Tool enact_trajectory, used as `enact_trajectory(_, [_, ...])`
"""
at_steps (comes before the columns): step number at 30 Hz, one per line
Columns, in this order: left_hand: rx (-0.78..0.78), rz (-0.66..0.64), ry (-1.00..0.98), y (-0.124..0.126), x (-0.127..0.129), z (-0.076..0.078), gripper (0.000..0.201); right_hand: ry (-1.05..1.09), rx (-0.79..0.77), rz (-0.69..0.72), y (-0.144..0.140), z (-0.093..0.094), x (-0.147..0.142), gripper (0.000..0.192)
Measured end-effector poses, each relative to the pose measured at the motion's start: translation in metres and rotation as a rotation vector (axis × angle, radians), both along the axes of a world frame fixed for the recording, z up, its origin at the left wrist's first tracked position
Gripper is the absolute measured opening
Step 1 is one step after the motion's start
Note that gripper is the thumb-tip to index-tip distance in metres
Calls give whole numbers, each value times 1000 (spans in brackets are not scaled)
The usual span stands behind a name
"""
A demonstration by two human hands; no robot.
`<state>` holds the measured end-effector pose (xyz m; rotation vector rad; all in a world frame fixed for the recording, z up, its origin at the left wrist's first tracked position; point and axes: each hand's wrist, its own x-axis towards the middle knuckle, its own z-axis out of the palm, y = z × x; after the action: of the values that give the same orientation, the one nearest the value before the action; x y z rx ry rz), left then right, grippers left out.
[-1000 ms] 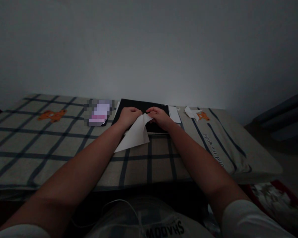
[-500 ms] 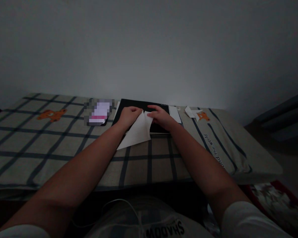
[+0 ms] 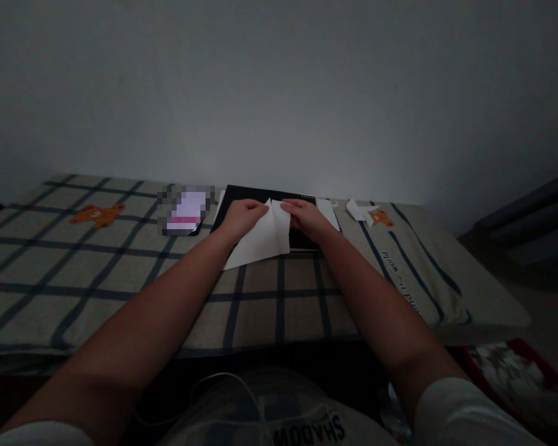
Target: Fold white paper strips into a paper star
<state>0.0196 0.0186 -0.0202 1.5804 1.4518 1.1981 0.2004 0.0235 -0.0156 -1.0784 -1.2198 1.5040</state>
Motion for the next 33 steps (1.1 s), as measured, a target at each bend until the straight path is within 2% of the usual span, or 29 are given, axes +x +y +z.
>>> enact_trajectory(1, [13, 10, -7, 1, 0, -1, 29, -6, -6, 36, 1, -1, 1, 22])
enact_trajectory(4, [24, 28, -30, 2, 0, -1, 27, -42, 10, 108, 1, -3, 3, 32])
enact_trajectory(14, [-51, -49, 3, -7, 2, 6, 28, -38, 106, 67, -4, 0, 0, 33])
enact_trajectory(26, [13, -19, -1, -3, 1, 4, 25, -134, 94, 39, 1, -6, 2, 28])
enact_trajectory(33, [19, 12, 10, -8, 2, 10, 25, -154, 107, 20, 2, -9, 2, 30])
